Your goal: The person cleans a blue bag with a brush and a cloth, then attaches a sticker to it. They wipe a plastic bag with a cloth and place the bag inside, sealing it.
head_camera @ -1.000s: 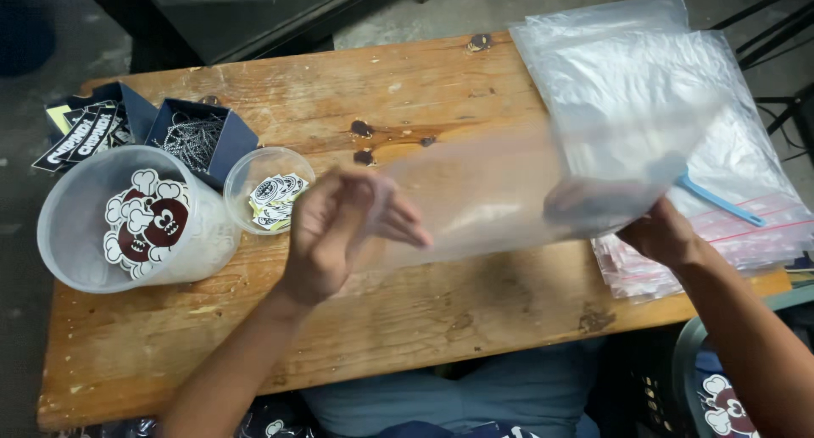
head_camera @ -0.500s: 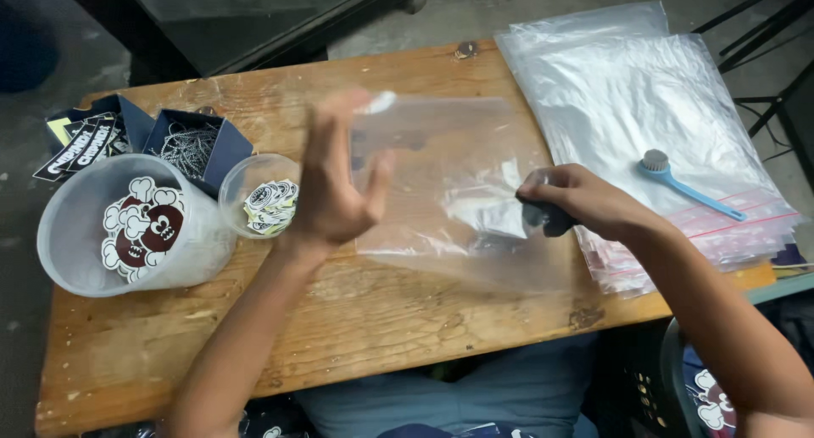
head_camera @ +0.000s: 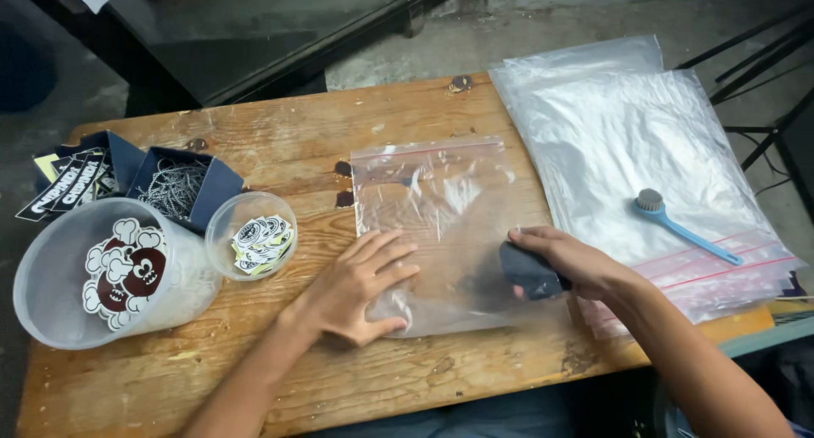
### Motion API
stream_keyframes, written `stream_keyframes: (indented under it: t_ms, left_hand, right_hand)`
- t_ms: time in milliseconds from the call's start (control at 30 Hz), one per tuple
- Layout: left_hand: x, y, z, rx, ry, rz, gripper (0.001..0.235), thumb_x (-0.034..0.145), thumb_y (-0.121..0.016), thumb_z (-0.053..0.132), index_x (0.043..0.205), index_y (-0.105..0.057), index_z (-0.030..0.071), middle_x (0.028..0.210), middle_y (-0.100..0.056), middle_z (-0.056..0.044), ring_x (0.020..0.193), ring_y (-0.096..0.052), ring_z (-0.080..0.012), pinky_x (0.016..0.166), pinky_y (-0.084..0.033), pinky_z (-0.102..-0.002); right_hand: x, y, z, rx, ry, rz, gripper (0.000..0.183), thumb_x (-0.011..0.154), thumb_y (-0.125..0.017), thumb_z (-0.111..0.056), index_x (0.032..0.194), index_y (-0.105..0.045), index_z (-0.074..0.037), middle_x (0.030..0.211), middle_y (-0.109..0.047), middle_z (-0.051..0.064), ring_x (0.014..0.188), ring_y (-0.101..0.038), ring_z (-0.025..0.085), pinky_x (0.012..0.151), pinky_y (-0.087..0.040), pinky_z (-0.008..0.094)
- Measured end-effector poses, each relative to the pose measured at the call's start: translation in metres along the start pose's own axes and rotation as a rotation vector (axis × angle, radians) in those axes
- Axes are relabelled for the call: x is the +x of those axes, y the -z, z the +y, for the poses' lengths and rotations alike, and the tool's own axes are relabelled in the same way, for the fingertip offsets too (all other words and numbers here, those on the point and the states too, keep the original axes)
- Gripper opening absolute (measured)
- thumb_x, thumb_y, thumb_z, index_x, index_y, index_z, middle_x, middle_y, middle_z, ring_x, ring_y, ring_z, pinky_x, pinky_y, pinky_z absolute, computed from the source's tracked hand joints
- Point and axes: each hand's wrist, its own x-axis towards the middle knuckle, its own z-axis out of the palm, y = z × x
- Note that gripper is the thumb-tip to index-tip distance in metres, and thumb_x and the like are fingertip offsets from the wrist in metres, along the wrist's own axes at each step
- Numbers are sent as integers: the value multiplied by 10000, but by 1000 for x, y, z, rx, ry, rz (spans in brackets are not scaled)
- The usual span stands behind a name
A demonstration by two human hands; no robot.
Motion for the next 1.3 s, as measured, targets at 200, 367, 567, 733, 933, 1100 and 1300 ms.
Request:
stream_keyframes:
  t_ms: [200,367,567,733,933,1100,1300]
  left_hand:
    - [2,1,2,70,15,2,581,828,-654,491,1305,-616,161,1382,-561,-112,1350,-465,-371,1142,-317,-553]
    - [1,-16,2,139,46,35,449,974,-537,330,1364,-578,111,1435,-537,-106,1370,-445,-363,1131,-337,-526]
    - [-1,-9,2,33,53,17,564,920,-565,326,1440,-488,121,1561,-431,-143,1483,-314,-371,1200,-262,-595]
    - [3,-6,22,32,43,-213,796,705,-768,507,1343,-418,185,1575,-248,-235,1498,-170,-415,1191,-206,-628]
    - [7,-13,20,-115,-49,159,146,946,-652,81,1075,-681,21,1153,-712,-167,1172,-635,-316,1135,-460,-454]
    - [8,20,25,-703,168,155,605,1070,-235,474,1144,-643,34,1321,-641,-221,1340,-554,-362,1114,-417,-469]
    - [5,7,11,-321,232,-53,493,1030,-322,297,1312,-625,28,1480,-532,-137,1469,-334,-342,1208,-179,-540]
  right_hand:
    - [3,13,-4,-550,194,154,415,972,-605,-429,965,-634,-15,613,-643,207,530,-627,288,406,-513,376]
    - [-53,-5,-6,-1052,410,548,473,978,-557,-518,1119,-492,-71,770,-710,186,752,-692,478,666,-506,573]
    - [-57,-13,-2,-1222,455,544,548,931,-591,-548,1074,-414,-50,1011,-675,241,882,-632,548,678,-462,596]
    - [-60,-15,25,-1192,570,453,614,864,-659,-562,1112,-475,-31,1079,-672,173,971,-659,430,755,-490,500]
    - [-57,-5,41,-863,835,614,491,854,-775,-325,1184,-532,-55,1060,-688,151,945,-684,309,814,-502,415]
    - [-52,11,51,-632,1080,729,342,967,-744,-113,1187,-516,19,962,-572,156,774,-578,226,714,-482,332]
    - [-57,11,42,-567,918,474,369,961,-435,-191,1267,-477,11,1072,-618,188,914,-624,269,821,-485,381]
